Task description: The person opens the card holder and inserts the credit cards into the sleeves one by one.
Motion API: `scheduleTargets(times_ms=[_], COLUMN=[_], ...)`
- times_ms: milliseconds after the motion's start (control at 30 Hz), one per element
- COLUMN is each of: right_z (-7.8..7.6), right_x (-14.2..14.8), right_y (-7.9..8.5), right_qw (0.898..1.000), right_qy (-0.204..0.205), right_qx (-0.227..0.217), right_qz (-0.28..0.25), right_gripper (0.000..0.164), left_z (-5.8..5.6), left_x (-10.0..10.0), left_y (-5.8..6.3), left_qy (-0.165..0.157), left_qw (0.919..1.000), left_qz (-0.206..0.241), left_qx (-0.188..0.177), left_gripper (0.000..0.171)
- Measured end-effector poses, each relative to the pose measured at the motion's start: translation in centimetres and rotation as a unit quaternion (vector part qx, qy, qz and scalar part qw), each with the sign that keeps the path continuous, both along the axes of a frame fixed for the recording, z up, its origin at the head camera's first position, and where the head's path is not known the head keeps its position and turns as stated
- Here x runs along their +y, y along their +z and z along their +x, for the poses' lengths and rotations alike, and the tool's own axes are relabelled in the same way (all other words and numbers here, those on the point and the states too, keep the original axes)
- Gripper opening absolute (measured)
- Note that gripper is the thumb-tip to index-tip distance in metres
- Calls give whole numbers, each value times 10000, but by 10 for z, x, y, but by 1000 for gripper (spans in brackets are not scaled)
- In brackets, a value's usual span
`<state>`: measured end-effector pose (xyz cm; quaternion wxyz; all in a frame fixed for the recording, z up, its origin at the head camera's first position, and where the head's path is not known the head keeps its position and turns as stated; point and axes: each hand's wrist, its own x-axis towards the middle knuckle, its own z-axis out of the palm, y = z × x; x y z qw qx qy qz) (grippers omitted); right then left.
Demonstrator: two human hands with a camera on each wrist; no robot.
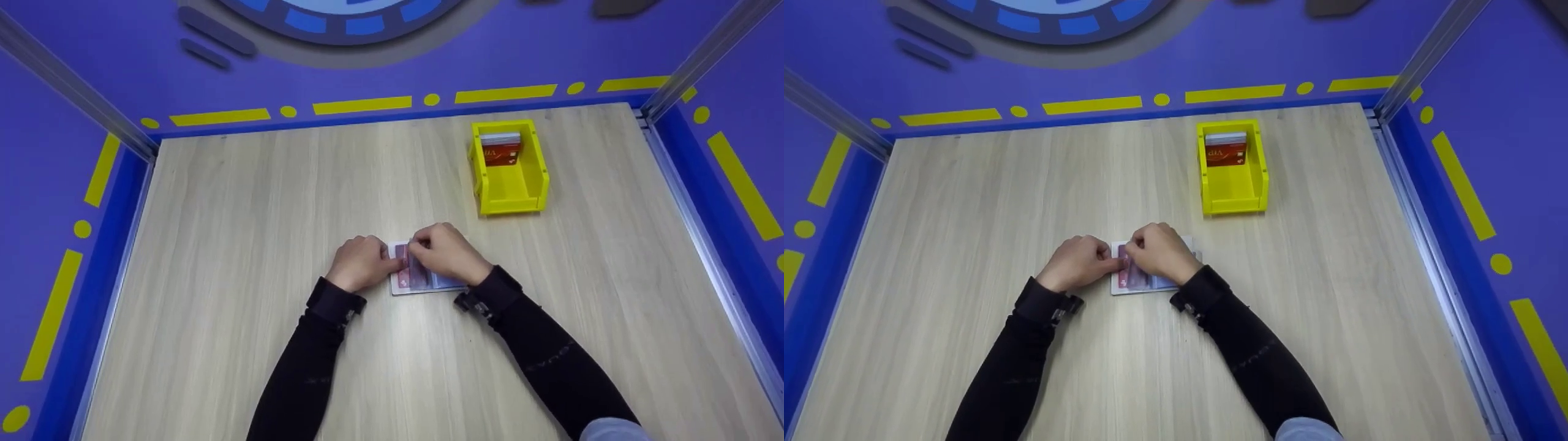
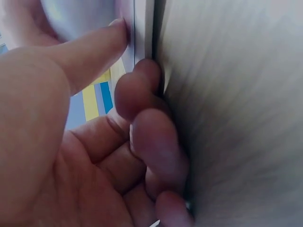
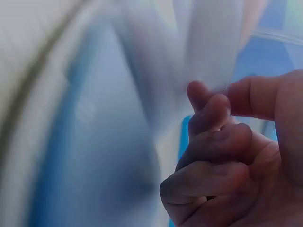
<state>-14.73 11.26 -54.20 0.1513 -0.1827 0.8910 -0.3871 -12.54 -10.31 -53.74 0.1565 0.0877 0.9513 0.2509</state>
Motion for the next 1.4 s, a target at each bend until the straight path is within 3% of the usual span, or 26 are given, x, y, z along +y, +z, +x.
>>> scheduleTargets(times_ms=[267,500,667,833,1000,1133,1300,1400], right_z=[1,0,0,-3,-23,-50,-86,-104], right_x=[-4,1,6,23,52,80,110,121], right_y=[0,2,2,15,45,68,76,71], right_qw=[9979,9975,9960,9926,9984,9975,9747,9583], right_qy=[417,639,848,1143,447,-426,-1444,-1628], right_qx=[392,71,-65,-326,-236,330,1132,1392], right_qz=[314,290,272,248,263,447,1274,1894], right_gripper=[29,30,33,32,26,23,25,26], left_z=[-3,-1,1,1,0,0,2,3], left_x=[2,-2,-2,0,0,0,2,4], left_y=[4,4,3,2,3,5,5,3], left_qy=[127,81,89,77,107,162,102,57], left_qw=[9998,9999,9999,9999,9998,9997,9997,9997], left_qz=[-121,1,89,41,-57,-63,-61,-52], left_qx=[99,72,34,-63,-135,-180,-219,-221], left_gripper=[60,65,59,56,57,57,57,57])
